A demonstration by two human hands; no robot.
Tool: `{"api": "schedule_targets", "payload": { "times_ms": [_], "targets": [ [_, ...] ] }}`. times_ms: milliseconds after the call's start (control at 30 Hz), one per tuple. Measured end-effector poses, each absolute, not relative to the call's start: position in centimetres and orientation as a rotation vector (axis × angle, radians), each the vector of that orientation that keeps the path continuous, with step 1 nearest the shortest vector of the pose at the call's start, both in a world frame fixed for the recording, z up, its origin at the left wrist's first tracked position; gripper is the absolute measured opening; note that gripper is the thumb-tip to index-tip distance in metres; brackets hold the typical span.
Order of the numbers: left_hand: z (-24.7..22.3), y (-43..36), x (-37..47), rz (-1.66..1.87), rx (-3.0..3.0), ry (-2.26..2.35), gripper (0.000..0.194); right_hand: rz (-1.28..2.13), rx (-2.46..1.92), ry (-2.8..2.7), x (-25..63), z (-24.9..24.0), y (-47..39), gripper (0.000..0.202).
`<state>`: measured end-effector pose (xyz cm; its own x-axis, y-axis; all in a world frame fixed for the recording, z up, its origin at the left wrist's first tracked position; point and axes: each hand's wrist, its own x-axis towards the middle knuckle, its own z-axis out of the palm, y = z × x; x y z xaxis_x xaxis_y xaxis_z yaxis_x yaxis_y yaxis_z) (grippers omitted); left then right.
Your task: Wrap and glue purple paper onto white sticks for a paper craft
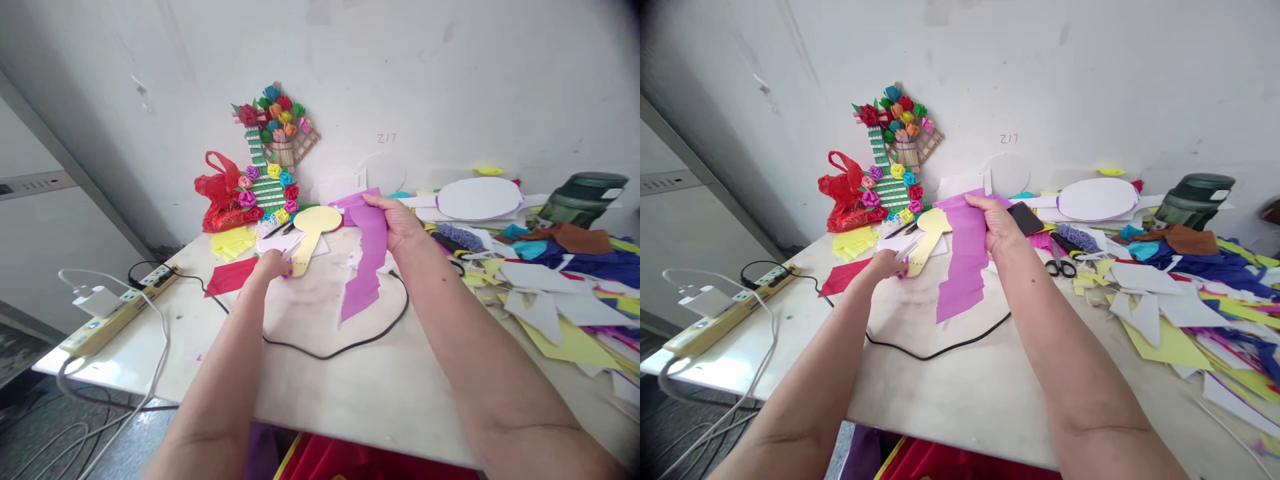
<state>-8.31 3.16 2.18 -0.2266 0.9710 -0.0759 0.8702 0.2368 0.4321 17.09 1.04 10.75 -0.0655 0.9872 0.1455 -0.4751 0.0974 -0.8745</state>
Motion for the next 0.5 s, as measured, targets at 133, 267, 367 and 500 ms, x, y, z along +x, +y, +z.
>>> {"api": "schedule_targets", "payload": {
  "times_ms": [133,267,367,500],
  "targets": [
    [2.3,2.5,-8.3,0.379,1.722,2.178,0.024,1.535,-0.713,-0.854,16.7,10.9,0.8,0.005],
    [2.7,2.1,-8.6,0.364,1.683,2.215,0.029,1.566,-0.729,-0.801,16.4,10.9,0.6,0.005],
    [3.0,2.2,-9.3,0.325,1.623,2.261,0.028,1.567,-0.737,-0.813,16.3,10.8,0.6,0.004],
    [3.0,2.7,-10.5,0.406,1.545,2.31,0.027,1.582,-0.74,-0.84,15.8,10.6,0.6,0.004]
  ]
}}
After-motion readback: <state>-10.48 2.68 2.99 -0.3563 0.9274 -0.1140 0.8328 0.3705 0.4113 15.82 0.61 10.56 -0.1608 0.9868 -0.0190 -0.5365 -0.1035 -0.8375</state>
